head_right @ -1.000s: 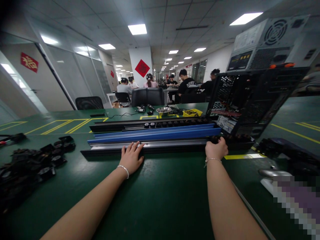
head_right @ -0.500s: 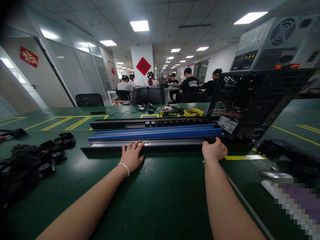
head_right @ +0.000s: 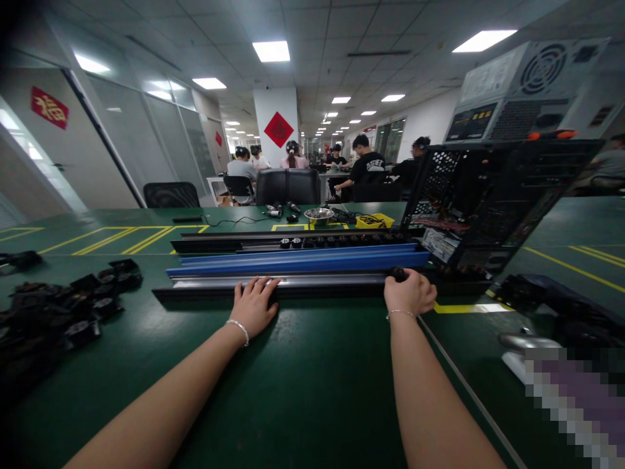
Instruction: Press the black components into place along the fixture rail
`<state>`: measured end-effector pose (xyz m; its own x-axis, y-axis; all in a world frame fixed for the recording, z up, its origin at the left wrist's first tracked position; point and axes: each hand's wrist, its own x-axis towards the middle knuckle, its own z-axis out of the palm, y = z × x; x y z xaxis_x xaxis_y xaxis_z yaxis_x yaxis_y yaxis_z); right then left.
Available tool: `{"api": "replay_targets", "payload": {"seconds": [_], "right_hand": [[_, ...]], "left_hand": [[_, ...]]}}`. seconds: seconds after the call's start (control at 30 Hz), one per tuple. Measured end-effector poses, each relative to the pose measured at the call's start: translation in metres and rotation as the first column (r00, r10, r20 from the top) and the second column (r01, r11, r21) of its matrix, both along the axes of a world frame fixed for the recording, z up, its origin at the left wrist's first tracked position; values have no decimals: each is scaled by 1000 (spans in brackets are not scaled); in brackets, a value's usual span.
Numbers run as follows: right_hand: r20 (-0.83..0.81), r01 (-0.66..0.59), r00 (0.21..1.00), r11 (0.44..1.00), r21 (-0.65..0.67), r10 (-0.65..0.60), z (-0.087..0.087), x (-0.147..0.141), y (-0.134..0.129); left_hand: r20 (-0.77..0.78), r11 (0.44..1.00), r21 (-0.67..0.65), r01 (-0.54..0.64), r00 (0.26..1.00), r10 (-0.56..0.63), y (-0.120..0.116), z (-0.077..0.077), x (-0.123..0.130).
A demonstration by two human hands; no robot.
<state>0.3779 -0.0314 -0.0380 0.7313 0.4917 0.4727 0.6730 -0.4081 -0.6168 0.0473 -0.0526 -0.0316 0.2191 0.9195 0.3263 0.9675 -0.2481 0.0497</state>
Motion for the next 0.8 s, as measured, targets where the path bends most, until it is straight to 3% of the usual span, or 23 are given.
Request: {"api": "replay_targets", "payload": {"seconds": [0.1, 0.8], "right_hand": [[-86, 17, 996, 1000, -1, -17, 6, -13, -4], [-16, -47, 999, 999, -3, 47, 8, -26, -3]], "left_hand": [[1, 1000, 7, 5, 1000, -5, 0, -1, -1], [-13, 1000, 23, 10, 1000, -10, 1, -1, -1]]}}
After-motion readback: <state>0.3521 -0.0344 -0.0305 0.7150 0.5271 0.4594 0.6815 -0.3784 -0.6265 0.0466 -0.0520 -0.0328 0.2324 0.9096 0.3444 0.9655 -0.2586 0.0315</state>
